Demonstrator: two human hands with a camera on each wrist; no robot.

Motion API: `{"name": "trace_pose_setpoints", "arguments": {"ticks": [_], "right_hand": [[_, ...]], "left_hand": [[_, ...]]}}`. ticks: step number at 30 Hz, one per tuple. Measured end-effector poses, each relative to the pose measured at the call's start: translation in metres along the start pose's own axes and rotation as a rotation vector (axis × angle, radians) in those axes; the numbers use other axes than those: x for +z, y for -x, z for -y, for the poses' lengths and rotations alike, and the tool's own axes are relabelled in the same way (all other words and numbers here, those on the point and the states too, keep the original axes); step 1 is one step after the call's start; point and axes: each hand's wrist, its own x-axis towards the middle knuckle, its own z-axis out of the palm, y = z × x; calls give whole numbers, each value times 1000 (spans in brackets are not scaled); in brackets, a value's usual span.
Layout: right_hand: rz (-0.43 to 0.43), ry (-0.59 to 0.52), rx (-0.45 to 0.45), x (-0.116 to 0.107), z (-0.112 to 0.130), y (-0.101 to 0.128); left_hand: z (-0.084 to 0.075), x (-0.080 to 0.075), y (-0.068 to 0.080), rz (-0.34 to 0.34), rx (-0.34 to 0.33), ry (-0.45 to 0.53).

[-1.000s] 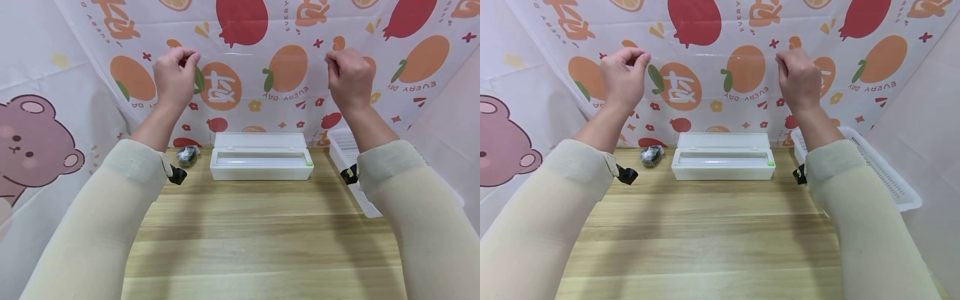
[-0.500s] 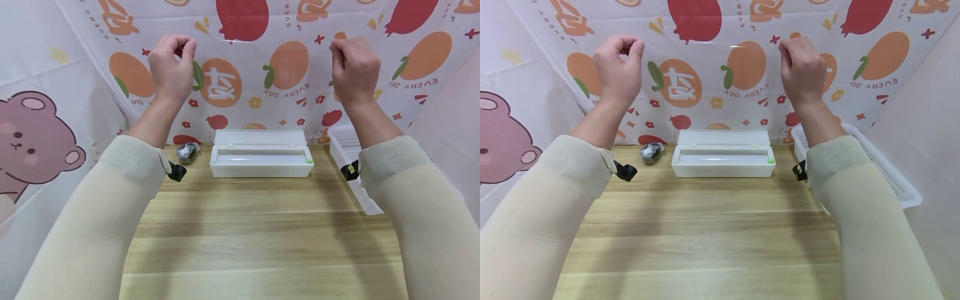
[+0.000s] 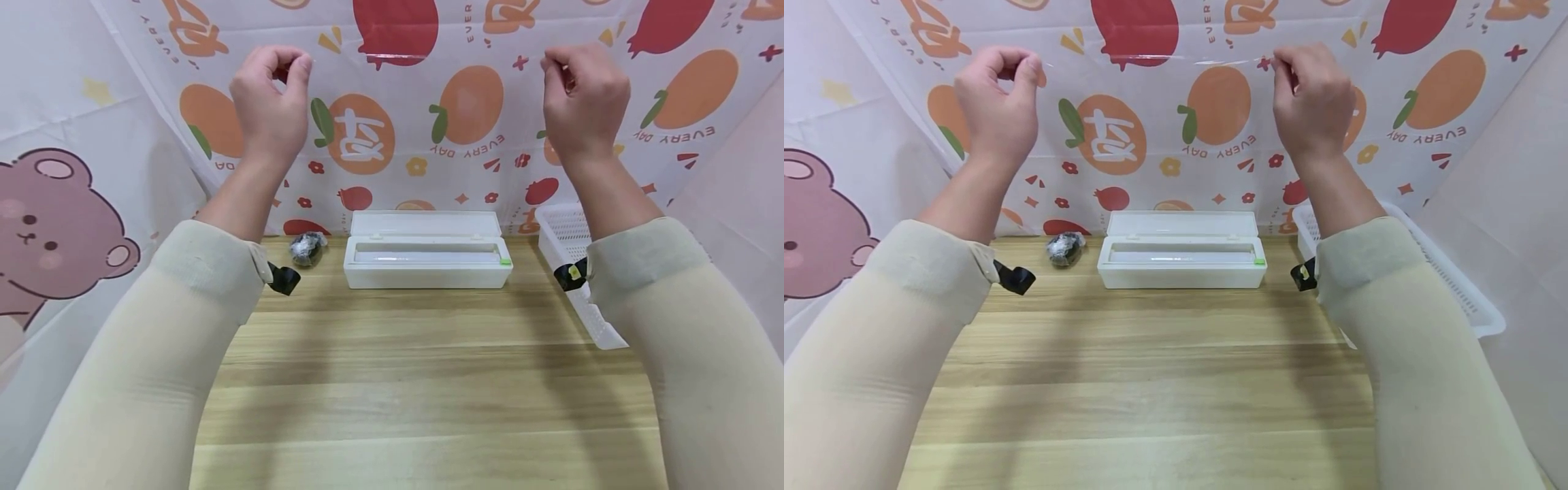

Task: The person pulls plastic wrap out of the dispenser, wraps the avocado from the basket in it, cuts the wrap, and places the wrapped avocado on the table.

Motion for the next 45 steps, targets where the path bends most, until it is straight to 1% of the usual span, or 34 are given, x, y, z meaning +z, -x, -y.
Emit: {"name": "trace_pose_setpoints", "arguments": {"ticks": [6, 10, 11, 12, 14, 16, 17, 18, 19, 20, 21, 22, 23, 24, 25, 26, 27, 28, 29, 31, 32, 34, 36, 38, 40, 43, 45], "right_hand": [[-13, -8, -13, -5, 3, -1], [-1, -53, -5, -12, 5, -1], [3, -68, -3, -15, 6, -1], [11, -86, 2, -19, 6, -1], [55, -136, 33, -30, 9, 0], [124, -230, 88, -43, 11, 2], [163, -334, 115, -49, 11, 4], [207, -463, 153, -56, 11, 8], [257, -622, 197, -62, 11, 12], [308, -795, 233, -69, 11, 18], [366, -994, 241, -74, 9, 24], [425, -1185, 247, -79, 7, 33], [496, -1350, 246, -83, 5, 43], [580, -1476, 241, -87, 4, 54], [669, -1568, 233, -91, 2, 65], [751, -1620, 212, -95, 1, 78], [830, -1646, 193, -98, -1, 92], [893, -1644, 181, -100, -3, 106], [957, -1617, 177, -102, -4, 121], [1075, -1532, 201, -104, -6, 153], [1136, -1469, 230, -104, -7, 169], [1260, -1350, 312, -102, -9, 203], [1379, -1227, 417, -102, -10, 238], [1471, -1123, 516, -102, -11, 270], [1524, -1083, 602, -102, -12, 297], [1537, -1099, 700, -102, -12, 326], [1533, -1127, 749, -101, -12, 337]], "left_hand": [[-4, -3, -1, -6, -19, 10], [-17, -10, 3, 18, -48, 65], [-22, -14, 5, 34, -61, 89], [-26, -17, 7, 57, -80, 134], [-33, -26, 10, 101, -107, 215], [-35, -35, 14, 149, -156, 354], [-34, -39, 17, 175, -180, 428], [-33, -43, 20, 203, -192, 497], [-31, -48, 25, 235, -200, 552], [-28, -53, 30, 277, -207, 623], [-26, -58, 37, 326, -210, 682], [-23, -63, 45, 386, -202, 723], [-19, -69, 54, 455, -190, 753], [-15, -74, 63, 533, -177, 794], [-10, -79, 72, 610, -172, 827], [-5, -85, 82, 688, -170, 829], [0, -89, 92, 761, -170, 816], [6, -93, 103, 839, -185, 800], [11, -96, 114, 913, -203, 769], [21, -101, 137, 1055, -249, 683], [27, -103, 150, 1124, -282, 640], [40, -103, 177, 1248, -360, 608], [53, -101, 204, 1342, -446, 597], [66, -98, 230, 1398, -546, 604], [76, -95, 252, 1428, -635, 605], [89, -93, 275, 1465, -740, 604], [95, -92, 284, 1494, -777, 598]]}}
